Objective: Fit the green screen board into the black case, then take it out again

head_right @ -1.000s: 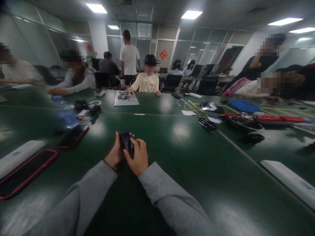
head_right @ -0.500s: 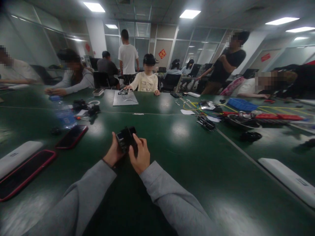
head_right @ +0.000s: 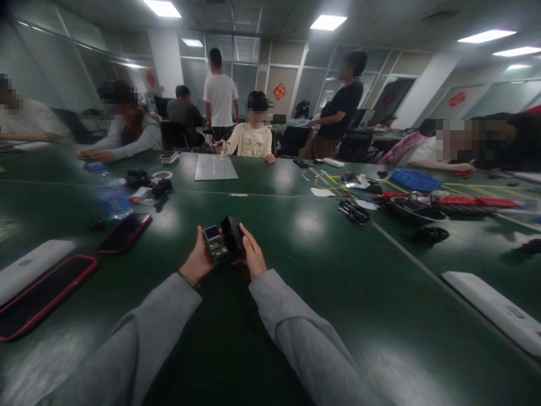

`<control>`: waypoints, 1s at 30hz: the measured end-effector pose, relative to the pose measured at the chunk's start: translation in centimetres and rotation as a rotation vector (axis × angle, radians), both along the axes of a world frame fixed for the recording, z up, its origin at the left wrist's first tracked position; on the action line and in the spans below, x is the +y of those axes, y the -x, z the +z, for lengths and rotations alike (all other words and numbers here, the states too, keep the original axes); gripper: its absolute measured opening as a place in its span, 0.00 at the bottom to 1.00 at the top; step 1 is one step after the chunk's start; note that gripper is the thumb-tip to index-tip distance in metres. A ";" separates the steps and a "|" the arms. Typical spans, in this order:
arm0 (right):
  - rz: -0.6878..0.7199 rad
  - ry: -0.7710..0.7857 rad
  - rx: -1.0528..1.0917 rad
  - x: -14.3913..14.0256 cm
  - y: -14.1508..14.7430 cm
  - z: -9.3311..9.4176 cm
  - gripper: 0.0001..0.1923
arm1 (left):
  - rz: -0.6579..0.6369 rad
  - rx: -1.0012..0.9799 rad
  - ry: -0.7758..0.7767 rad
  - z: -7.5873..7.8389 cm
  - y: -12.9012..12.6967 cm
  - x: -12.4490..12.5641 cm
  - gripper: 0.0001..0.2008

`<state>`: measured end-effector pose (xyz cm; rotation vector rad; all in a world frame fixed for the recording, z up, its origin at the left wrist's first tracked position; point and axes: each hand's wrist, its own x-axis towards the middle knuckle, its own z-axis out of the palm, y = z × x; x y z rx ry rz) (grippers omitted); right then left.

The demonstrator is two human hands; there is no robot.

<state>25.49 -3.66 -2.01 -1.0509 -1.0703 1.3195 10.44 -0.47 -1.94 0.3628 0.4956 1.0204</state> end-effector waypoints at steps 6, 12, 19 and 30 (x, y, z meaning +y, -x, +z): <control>0.084 -0.043 0.061 0.7 -0.5 -0.5 0.27 | 0.007 -0.001 0.015 0.3 -0.1 -0.1 0.34; -0.011 -0.195 -0.107 1.5 -0.8 -1.6 0.27 | 0.021 -0.013 0.036 0.8 0.0 -0.4 0.31; -0.139 -0.274 -0.414 1.3 -0.7 -1.7 0.34 | 0.055 -0.063 -0.015 0.0 0.2 0.0 0.29; -0.153 -0.346 -0.549 0.3 -3.7 -0.3 0.30 | -0.006 -0.064 -0.027 0.3 0.1 0.0 0.33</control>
